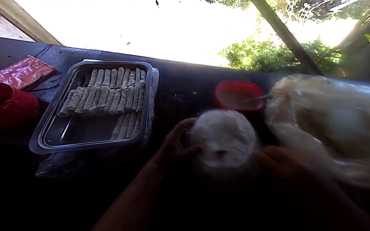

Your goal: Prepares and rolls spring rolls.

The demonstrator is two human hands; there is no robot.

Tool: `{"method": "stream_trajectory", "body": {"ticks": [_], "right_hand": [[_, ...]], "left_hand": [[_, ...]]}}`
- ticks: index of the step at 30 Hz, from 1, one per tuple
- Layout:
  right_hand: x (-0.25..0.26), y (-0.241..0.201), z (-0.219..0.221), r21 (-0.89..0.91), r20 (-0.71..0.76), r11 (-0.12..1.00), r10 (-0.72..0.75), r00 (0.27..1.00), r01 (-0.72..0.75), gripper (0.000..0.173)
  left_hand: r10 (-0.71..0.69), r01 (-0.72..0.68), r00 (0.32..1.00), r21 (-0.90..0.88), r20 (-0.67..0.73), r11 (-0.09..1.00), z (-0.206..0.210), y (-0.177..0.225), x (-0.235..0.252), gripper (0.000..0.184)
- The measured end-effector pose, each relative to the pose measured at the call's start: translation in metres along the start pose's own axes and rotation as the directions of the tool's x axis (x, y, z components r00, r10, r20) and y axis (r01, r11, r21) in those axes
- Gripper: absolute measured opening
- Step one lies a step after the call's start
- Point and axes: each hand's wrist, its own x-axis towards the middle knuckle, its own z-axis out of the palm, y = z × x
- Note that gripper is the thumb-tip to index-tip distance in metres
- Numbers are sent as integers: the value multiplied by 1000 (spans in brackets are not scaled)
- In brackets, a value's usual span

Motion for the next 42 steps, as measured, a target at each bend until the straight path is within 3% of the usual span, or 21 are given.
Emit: {"method": "stream_trajectory", "body": {"ticks": [6, 16, 19, 28, 35, 38, 42], "right_hand": [[-11, 6, -9, 37, -38, 996, 86, 996, -85, 26], [-12, 2, -4, 131, -56, 990, 60, 997, -52, 24], [-13, -1, 9, 98, -6, 995, 22, 1000, -21, 24], [-33, 23, -10, 5, 56, 989, 146, 988, -146, 28], [-32, 33, -26, 80, -45, 979, 189, 981, -185, 25], [-38, 49, -44, 88, -127, 965, 259, 958, -249, 21], [-57, 84, -77, -71, -205, 866, 472, 857, -494, 23]], "left_hand": [[-4, 4, 1000, 5, -2, 1000, 0, 2, 1, 82], [-33, 33, 999, 11, -4, 999, 0, 4, 0, 82], [-44, 44, 999, 11, 7, 999, 0, 4, 1, 81], [-42, 42, 999, 10, 6, 999, 0, 3, 1, 81], [-36, 36, 999, 23, 3, 999, -2, 0, -1, 81], [9, -10, 1000, 60, 16, 998, -3, -3, -1, 81], [7, -9, 999, 42, 52, 999, -4, 2, 2, 83]]}}
